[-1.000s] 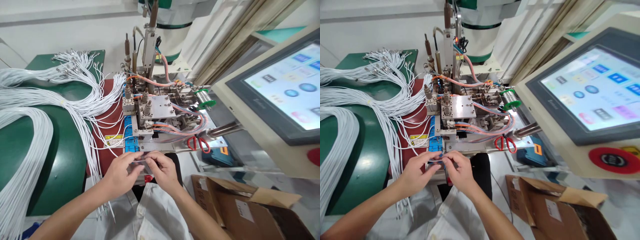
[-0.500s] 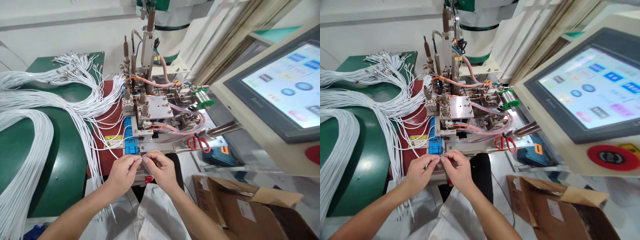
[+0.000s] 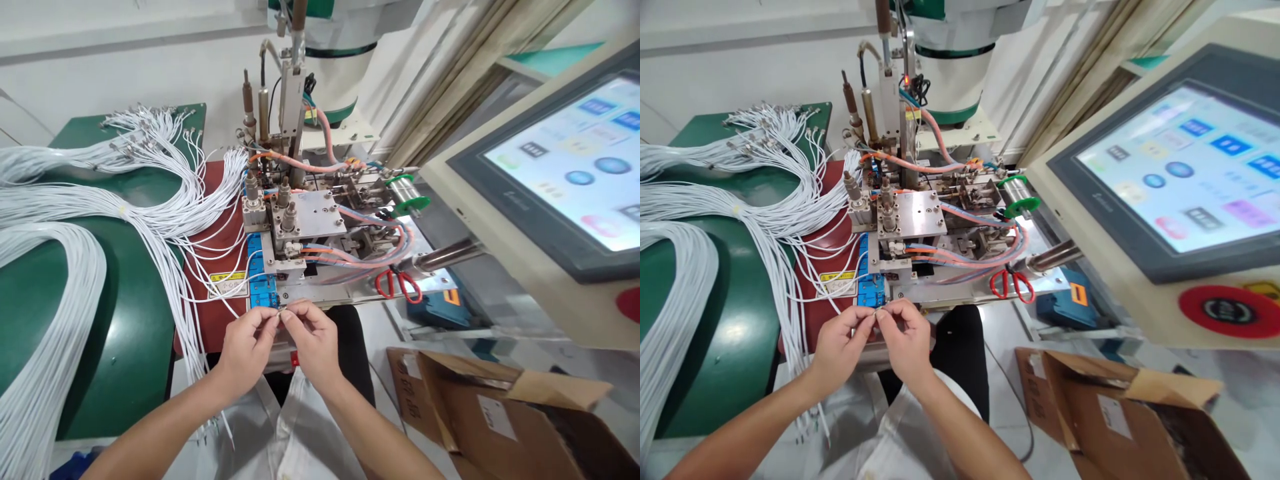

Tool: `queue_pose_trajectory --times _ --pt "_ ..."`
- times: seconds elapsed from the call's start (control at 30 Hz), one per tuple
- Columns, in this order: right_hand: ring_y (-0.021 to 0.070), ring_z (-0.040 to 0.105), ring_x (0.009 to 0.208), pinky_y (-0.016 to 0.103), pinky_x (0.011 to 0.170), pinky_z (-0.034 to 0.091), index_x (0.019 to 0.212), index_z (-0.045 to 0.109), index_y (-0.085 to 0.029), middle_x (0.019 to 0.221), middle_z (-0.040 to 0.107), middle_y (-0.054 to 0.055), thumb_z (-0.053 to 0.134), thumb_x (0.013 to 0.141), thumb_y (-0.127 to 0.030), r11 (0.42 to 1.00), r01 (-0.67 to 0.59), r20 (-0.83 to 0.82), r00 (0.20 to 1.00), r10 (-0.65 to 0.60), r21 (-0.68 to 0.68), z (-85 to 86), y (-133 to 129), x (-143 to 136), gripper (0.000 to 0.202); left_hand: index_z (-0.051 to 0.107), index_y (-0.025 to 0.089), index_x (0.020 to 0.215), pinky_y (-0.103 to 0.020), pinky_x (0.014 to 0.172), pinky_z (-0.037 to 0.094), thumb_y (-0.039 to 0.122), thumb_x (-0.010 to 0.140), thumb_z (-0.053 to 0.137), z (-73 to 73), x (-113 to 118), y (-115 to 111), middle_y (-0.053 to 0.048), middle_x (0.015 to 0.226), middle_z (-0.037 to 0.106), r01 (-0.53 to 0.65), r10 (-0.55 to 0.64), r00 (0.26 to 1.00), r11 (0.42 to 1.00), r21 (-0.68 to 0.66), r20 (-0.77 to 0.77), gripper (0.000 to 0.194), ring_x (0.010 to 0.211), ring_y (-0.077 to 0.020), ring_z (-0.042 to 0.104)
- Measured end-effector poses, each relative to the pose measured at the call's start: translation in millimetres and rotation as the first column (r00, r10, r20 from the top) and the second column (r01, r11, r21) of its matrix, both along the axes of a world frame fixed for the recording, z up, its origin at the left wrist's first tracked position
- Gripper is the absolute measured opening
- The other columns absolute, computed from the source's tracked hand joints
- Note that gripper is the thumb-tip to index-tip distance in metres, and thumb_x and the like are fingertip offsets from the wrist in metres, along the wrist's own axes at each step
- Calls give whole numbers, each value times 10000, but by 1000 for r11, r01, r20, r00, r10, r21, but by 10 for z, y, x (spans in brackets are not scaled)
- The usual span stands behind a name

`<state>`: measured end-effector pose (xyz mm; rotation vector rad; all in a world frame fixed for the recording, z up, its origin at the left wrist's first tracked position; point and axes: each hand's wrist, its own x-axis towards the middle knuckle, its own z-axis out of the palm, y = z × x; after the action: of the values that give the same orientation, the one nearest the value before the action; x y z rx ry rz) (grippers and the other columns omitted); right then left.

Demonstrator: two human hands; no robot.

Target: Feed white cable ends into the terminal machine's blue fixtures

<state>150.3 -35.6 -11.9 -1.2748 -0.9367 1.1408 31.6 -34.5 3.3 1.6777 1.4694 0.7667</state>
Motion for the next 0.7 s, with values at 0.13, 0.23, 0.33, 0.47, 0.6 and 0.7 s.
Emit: queue_pose_trajectory --times 0.13,0.23,0.33,0.47,0.6,0.7 --pt "124 523 615 245 569 451 604 554 -172 634 541 1 566 728 -199 999 48 16 999 -49 22 -28 -19 -59 128 597 173 822 -193 573 460 257 846 466 -42 13 -27 5 694 639 -49 49 999 999 22 12 158 607 -105 584" --pt "131 530 630 256 583 449 622 577 -176 646 540 5 570 740 -199 993 80 91 992 -87 82 -57 -26 -66 120 588 173 824 -186 571 469 244 842 468 -62 19 -33 3 703 644 -65 64 997 998 19 48 141 612 -103 593" --pt "132 530 619 263 583 449 614 578 -178 638 541 6 565 744 -192 993 63 110 991 -73 98 -63 -20 -67 131 583 172 844 -187 583 479 245 841 471 -71 24 -39 -2 721 652 -75 75 995 997 5 65 133 626 -104 605" --pt "133 534 594 270 575 450 598 558 -185 617 546 1 552 742 -166 986 62 171 981 -89 156 -54 -6 -58 145 584 170 855 -200 601 492 257 843 471 -84 23 -49 -10 735 659 -85 85 993 996 -4 80 143 643 -113 614" --pt "154 544 650 292 609 448 669 568 -199 663 574 22 537 729 -142 925 -91 414 907 -76 370 -28 44 56 88 616 174 842 -202 609 488 244 830 480 -55 -15 -17 -14 759 668 -40 40 997 999 -3 66 154 663 -122 616" --pt "150 527 641 280 592 433 681 550 -203 659 559 19 522 732 -148 890 -308 518 850 97 338 34 120 215 80 639 181 800 -197 611 465 208 811 494 34 -80 56 -3 746 669 68 -68 998 998 -16 13 148 651 -118 602"
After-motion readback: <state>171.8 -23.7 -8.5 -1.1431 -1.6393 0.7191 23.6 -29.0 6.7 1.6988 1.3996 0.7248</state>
